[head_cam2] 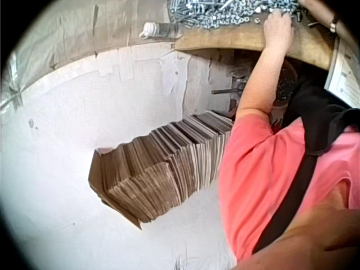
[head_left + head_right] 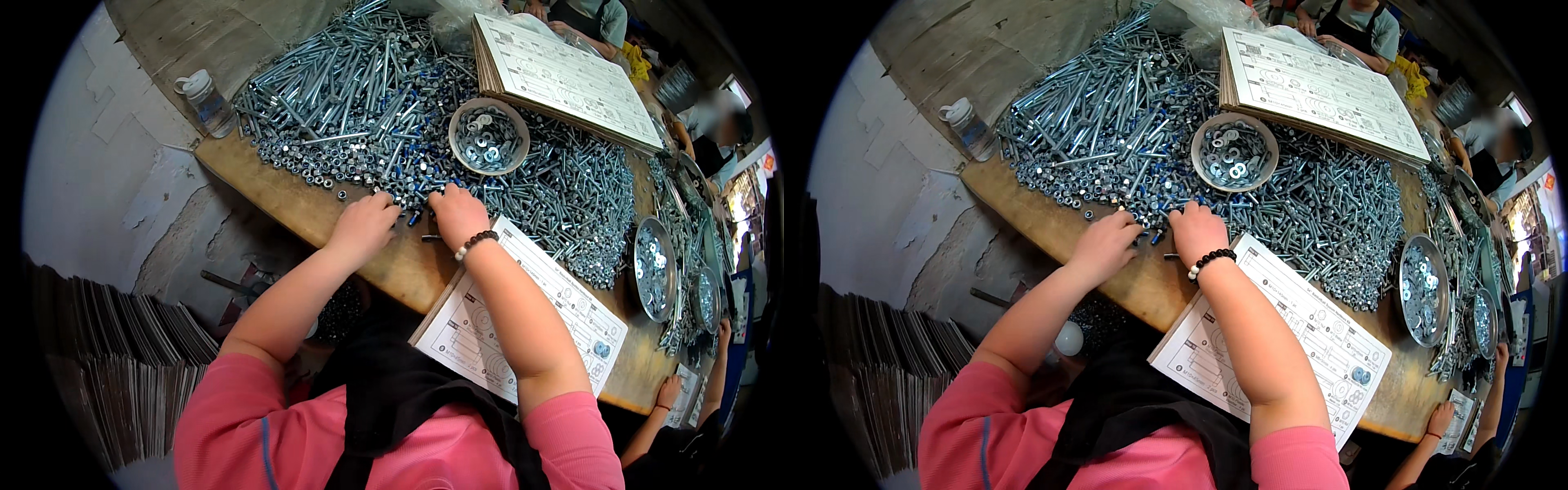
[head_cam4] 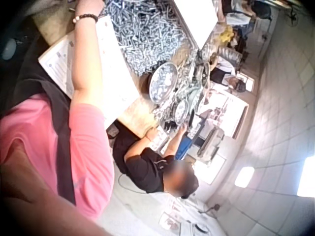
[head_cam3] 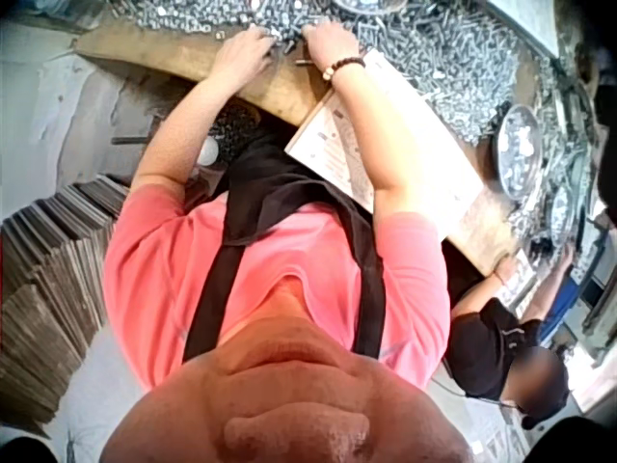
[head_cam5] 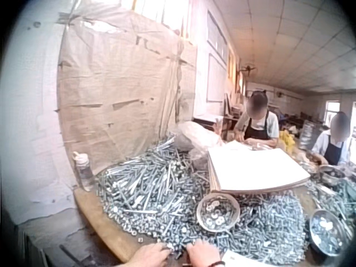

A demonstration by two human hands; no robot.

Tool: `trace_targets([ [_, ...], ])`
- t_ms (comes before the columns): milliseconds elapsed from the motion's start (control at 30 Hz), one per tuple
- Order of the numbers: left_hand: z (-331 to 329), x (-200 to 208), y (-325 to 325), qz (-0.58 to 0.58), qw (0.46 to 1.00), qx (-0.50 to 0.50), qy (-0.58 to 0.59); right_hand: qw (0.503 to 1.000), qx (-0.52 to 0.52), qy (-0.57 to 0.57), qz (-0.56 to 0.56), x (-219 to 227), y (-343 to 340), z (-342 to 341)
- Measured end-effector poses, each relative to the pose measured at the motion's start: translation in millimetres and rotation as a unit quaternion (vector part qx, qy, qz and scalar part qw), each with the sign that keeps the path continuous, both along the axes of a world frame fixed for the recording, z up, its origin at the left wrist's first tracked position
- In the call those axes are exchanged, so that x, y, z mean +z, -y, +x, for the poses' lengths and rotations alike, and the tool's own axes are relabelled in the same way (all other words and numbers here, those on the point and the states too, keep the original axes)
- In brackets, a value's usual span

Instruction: The person sorts and arranges various metal fasteners, including bolts, nuts, and washers, onto a printed instruction sheet. They pick items from a large pile on the table and place them into designated spots on the sheet, occasionally adjusting the sheet's position.

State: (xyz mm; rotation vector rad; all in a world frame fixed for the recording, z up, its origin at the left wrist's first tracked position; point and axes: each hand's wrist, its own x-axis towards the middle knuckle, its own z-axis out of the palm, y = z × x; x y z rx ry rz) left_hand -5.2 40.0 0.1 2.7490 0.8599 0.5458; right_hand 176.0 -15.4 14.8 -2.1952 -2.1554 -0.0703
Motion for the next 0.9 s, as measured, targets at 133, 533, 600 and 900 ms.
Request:
trace_targets([
  [133,3,-2,-4,-0.041,0.995,0.037,-0.085,0.998,0.030,-0.034,-0.041,3,3,5],
  [533,-4,-12,7,-0.020,0.999,0.010,-0.024,0.990,0.010,-0.136,-0.040,1,0,-18],
  [600,-5,-12,10,-0.021,0.999,0.017,-0.019,0.989,-0.020,-0.135,-0.049,1,1,-26],
  [900,-1,-4,17,-0.024,0.998,0.049,-0.036,0.973,-0.058,-0.223,-0.012,-12,-2,-27],
])
